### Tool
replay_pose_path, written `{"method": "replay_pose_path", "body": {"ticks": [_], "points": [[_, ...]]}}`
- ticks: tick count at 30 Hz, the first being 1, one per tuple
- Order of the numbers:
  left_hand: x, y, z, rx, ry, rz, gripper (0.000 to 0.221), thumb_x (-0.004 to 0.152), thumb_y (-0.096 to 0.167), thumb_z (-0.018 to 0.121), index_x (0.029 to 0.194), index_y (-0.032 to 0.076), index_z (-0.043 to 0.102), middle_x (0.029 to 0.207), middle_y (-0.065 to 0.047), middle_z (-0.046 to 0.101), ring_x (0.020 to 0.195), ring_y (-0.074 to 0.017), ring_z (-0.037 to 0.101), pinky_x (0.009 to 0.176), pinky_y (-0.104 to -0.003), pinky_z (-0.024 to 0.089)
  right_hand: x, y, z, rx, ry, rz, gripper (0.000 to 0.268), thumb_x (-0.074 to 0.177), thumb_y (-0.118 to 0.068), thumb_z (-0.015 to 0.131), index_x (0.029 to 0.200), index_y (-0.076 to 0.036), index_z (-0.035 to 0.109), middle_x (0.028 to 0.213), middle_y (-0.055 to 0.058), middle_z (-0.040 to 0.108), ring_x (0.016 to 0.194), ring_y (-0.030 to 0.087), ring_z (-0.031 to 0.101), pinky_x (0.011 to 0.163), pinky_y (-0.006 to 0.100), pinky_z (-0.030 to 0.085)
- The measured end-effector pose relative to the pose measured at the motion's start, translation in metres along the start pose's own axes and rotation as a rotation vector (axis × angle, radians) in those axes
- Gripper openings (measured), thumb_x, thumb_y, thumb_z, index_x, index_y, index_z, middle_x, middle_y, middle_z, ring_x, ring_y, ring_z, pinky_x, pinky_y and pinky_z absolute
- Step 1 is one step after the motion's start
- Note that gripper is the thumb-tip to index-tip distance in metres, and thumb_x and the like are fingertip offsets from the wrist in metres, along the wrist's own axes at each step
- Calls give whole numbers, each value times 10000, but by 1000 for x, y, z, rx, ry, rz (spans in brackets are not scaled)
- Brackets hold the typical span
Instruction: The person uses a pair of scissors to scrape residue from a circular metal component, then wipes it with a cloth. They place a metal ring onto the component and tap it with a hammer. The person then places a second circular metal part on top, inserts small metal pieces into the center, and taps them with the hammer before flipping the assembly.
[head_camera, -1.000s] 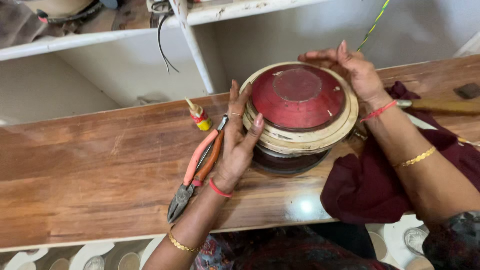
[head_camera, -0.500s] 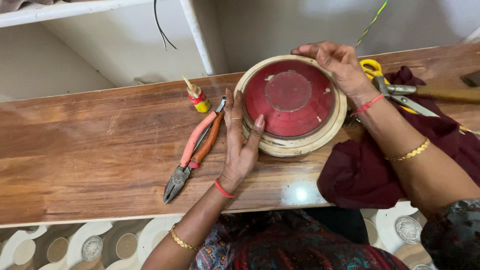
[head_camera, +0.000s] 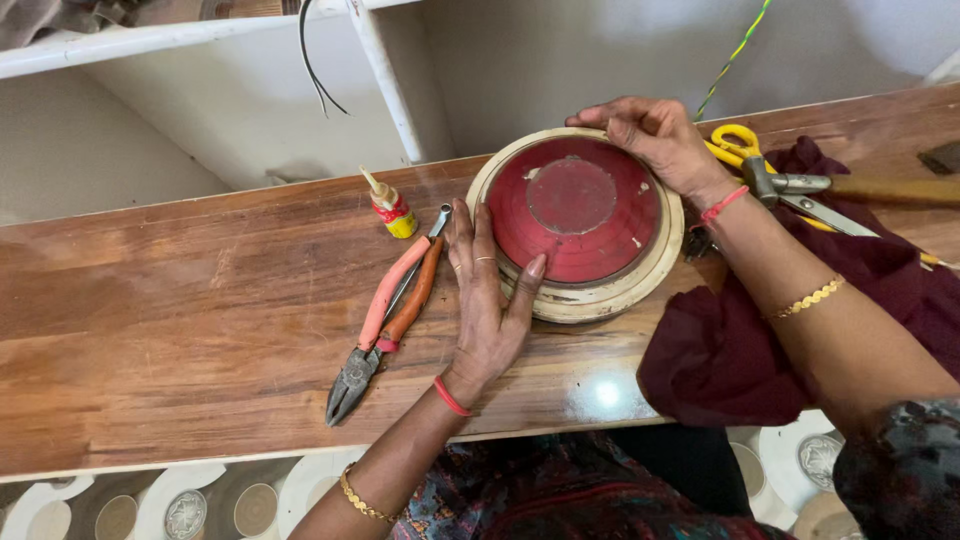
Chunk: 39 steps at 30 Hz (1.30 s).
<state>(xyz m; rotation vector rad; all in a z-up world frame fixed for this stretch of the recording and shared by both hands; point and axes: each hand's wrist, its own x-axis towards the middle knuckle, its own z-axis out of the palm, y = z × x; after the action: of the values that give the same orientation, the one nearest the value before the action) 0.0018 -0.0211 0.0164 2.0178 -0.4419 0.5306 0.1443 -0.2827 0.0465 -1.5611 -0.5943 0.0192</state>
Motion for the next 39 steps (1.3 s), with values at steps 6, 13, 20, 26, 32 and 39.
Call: {"method": "replay_pose_path", "body": {"ticks": [6, 13, 20, 26, 32, 39], "points": [[-6, 1, -2, 8, 22, 1, 800, 1055, 321, 628, 1636, -41, 212, 1734, -310, 64, 1632, -489, 48, 1320, -569, 115, 0, 9, -4, -70, -10, -110, 334, 1076, -257, 647, 1264, 18, 681, 1287, 136, 717, 1220, 189, 688, 1099, 334, 557], [-5, 10, -3, 23, 38, -2, 818, 1041, 339, 642, 1611, -71, 222, 1718, -339, 66, 1619, -491, 91, 1314, -553, 160, 3, 9, 3, -306, 32, -139, 184, 1086, -118, 634, 1161, 36, 699, 1193, 121, 750, 1103, 146, 700, 997, 303, 573], [-1, 9, -10, 37, 55, -27, 879, 1000, 423, 626, 1559, -130, 234, 1629, -334, 203, 1538, -469, 196, 1248, -529, 209, -17, -29, 19, -647, 304, -63, 389, 1122, -318, 570, 1178, 39, 713, 984, 114, 762, 890, 150, 679, 798, 301, 543], [37, -23, -5, -356, 111, -308, 639, 1092, 428, 411, 1468, -87, 452, 1418, -239, 556, 1350, -315, 499, 1128, -395, 353, -71, -53, 51, -775, 341, 85, 506, 1098, -380, 491, 1304, 68, 608, 1090, 262, 676, 1033, 365, 667, 900, 423, 499], [61, -48, 1, -90, 95, -468, 480, 1079, 320, 431, 1176, -93, 656, 923, -265, 702, 888, -365, 674, 832, -434, 508, -74, -32, 59, -800, 340, -53, 509, 1120, -354, 444, 1365, 80, 548, 1334, 286, 611, 1260, 400, 579, 1060, 433, 442], [44, -40, -1, -94, 167, -317, 395, 1060, 199, 417, 1244, -90, 615, 952, -268, 706, 888, -350, 696, 820, -428, 518, -61, -30, 48, -731, 268, -41, 490, 1108, -353, 443, 1342, 58, 573, 1291, 257, 643, 1226, 387, 613, 1041, 418, 461]]}}
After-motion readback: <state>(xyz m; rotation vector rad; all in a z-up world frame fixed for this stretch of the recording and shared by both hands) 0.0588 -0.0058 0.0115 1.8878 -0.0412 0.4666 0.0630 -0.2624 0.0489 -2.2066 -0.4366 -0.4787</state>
